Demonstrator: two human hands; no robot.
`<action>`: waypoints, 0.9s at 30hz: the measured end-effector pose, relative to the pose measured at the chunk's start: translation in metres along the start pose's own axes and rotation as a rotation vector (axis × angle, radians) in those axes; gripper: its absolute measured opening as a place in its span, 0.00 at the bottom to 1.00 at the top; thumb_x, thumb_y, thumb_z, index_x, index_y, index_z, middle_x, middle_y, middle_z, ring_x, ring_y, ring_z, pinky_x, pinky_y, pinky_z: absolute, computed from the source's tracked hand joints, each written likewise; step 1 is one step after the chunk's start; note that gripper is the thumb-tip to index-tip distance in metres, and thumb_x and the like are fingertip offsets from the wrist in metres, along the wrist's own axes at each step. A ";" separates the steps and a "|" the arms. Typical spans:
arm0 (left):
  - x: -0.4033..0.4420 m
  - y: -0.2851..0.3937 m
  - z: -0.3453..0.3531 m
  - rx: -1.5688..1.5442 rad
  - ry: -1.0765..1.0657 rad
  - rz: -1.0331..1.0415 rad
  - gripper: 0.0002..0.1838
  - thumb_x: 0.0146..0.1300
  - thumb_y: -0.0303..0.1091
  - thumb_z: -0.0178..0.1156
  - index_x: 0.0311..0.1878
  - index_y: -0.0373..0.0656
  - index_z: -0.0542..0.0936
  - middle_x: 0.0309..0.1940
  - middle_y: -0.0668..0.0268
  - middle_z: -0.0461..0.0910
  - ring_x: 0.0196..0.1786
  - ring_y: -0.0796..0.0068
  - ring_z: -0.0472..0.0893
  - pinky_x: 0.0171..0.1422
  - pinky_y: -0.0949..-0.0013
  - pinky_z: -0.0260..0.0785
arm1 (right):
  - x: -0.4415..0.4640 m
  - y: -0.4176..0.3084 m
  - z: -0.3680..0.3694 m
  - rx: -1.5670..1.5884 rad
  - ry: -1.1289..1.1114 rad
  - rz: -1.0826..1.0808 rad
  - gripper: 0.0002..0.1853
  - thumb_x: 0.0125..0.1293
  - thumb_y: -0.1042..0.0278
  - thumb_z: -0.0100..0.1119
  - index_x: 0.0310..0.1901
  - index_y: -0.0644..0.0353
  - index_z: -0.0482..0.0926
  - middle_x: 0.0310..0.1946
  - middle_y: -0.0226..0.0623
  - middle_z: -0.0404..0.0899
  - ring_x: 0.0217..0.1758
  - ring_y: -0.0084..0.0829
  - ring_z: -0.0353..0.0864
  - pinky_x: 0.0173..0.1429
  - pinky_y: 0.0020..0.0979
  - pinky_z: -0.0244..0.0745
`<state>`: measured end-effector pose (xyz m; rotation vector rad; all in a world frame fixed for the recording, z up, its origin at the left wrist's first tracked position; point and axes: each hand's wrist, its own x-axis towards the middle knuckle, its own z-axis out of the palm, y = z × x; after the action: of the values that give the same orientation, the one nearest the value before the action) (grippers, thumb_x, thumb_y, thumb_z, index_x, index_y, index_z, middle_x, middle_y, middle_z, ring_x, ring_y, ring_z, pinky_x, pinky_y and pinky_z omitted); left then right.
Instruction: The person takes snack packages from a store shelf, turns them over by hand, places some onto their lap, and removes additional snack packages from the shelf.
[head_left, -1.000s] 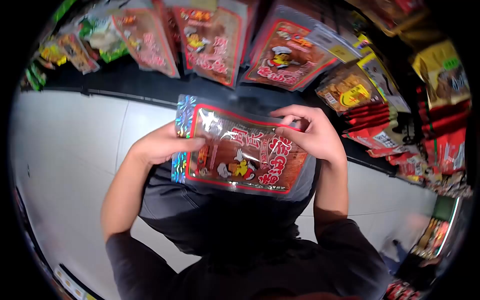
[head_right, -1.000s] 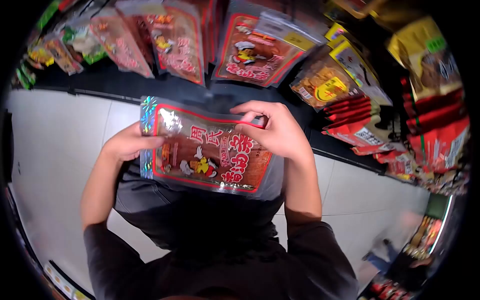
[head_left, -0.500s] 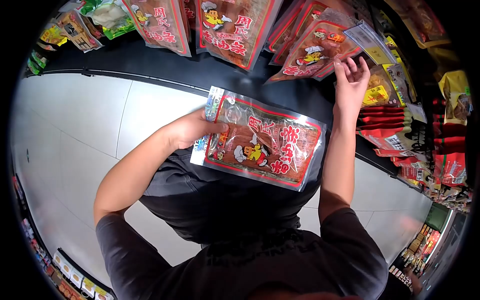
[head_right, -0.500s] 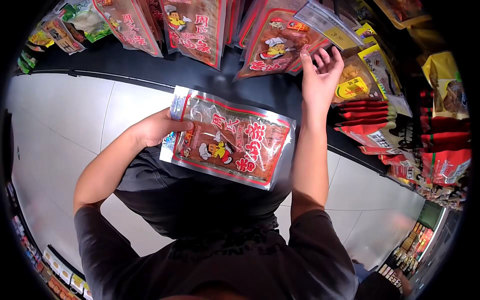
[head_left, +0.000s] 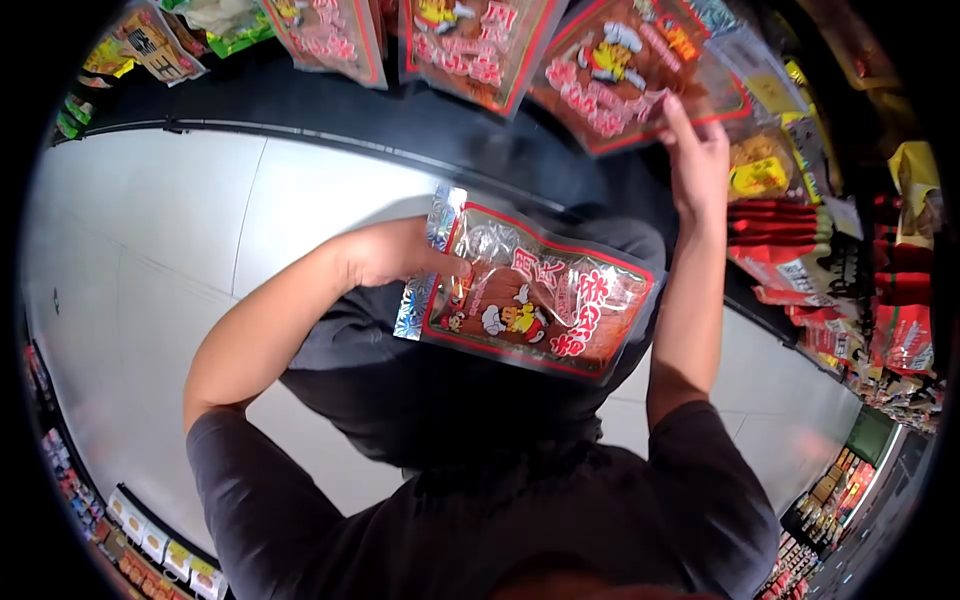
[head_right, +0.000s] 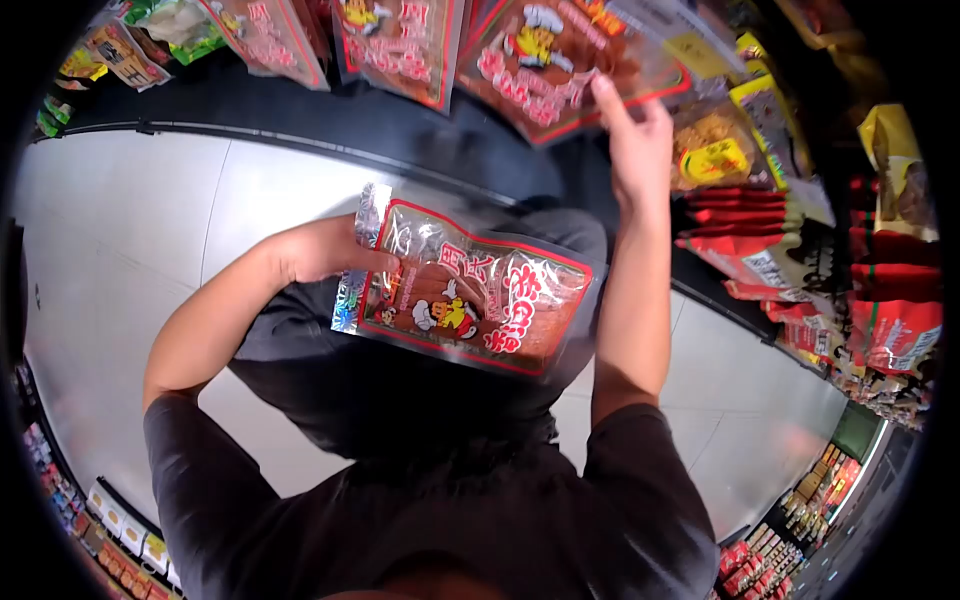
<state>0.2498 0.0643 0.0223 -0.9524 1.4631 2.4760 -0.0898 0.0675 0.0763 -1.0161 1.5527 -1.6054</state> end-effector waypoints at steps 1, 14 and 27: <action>-0.005 -0.002 0.003 -0.008 -0.003 -0.028 0.21 0.63 0.24 0.60 0.60 0.39 0.73 0.52 0.63 0.80 0.55 0.74 0.77 0.54 0.66 0.73 | 0.001 0.003 0.000 0.026 0.007 -0.025 0.18 0.62 0.66 0.68 0.51 0.64 0.78 0.43 0.30 0.82 0.41 0.17 0.77 0.46 0.22 0.71; -0.061 -0.039 0.044 -0.092 0.208 -0.156 0.13 0.64 0.22 0.59 0.52 0.36 0.77 0.46 0.64 0.81 0.50 0.73 0.79 0.57 0.69 0.71 | -0.024 -0.011 0.009 -0.047 0.018 -0.061 0.21 0.69 0.61 0.59 0.60 0.59 0.71 0.46 0.28 0.80 0.43 0.19 0.77 0.43 0.22 0.71; -0.091 0.003 0.052 0.970 0.718 0.122 0.49 0.53 0.22 0.67 0.75 0.53 0.51 0.52 0.44 0.76 0.43 0.53 0.82 0.43 0.60 0.76 | -0.026 -0.004 0.025 0.041 -0.042 -0.271 0.22 0.68 0.64 0.60 0.60 0.63 0.70 0.49 0.29 0.78 0.47 0.21 0.76 0.51 0.25 0.72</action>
<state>0.2975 0.1248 0.0932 -1.5286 2.5619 1.1074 -0.0550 0.0787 0.0782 -1.2725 1.3950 -1.7763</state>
